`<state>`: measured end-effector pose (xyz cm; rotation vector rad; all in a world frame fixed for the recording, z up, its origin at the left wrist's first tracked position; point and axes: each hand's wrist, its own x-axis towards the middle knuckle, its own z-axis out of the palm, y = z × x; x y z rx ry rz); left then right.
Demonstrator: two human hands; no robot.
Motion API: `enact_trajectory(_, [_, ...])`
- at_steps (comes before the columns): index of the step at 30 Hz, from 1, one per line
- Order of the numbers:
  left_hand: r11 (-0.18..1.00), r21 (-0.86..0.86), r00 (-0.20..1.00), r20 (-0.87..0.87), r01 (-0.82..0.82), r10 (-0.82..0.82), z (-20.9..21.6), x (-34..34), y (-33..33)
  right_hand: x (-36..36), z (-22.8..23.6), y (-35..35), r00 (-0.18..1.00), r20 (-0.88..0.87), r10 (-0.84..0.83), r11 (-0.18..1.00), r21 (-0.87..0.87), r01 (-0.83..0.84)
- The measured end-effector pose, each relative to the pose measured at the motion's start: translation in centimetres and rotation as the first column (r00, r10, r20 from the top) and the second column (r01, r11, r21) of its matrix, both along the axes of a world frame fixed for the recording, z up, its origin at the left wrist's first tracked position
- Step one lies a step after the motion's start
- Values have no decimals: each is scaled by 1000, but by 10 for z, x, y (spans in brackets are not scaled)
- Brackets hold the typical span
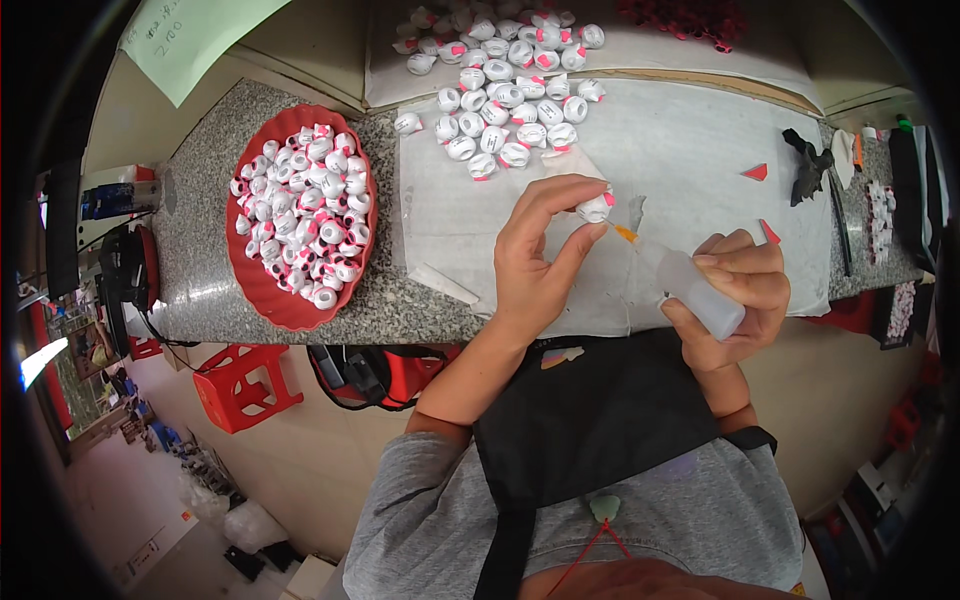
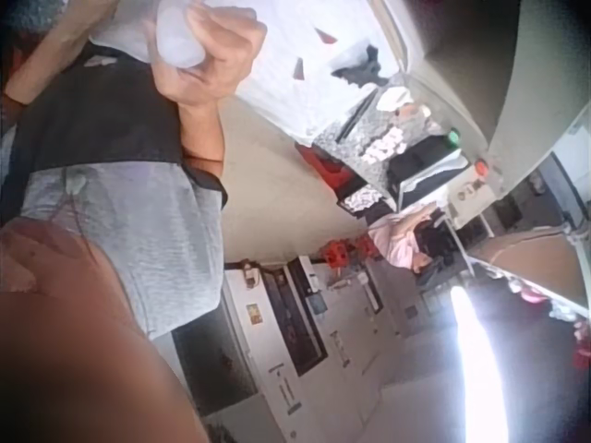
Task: Applying a liquid substance from a squeeze bottle onto small white and pink toy components.
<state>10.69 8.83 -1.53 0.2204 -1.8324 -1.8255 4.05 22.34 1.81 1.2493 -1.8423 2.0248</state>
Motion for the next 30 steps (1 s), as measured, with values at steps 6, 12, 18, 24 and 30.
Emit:
enact_trajectory(6, [999,53,1000,-2,-5,5,1,1,0,-6,3,1,998,6,-56,998,-11,56])
enact_trajectory(12, [909,417,999,-47,26,-7,4,2,-1,-48,3,10,921,381,-77,997,18,76])
enact_trajectory(18, [890,454,997,-75,34,1,4,5,-1,-125,3,-20,877,481,4,926,329,-185])
enact_trajectory(24, [908,420,998,-61,7,21,2,3,-1,-195,-22,-75,922,-383,-51,451,815,364])
enact_trajectory(30, [905,426,999,-32,9,6,4,3,0,-195,-22,-80,823,-559,103,514,738,437])
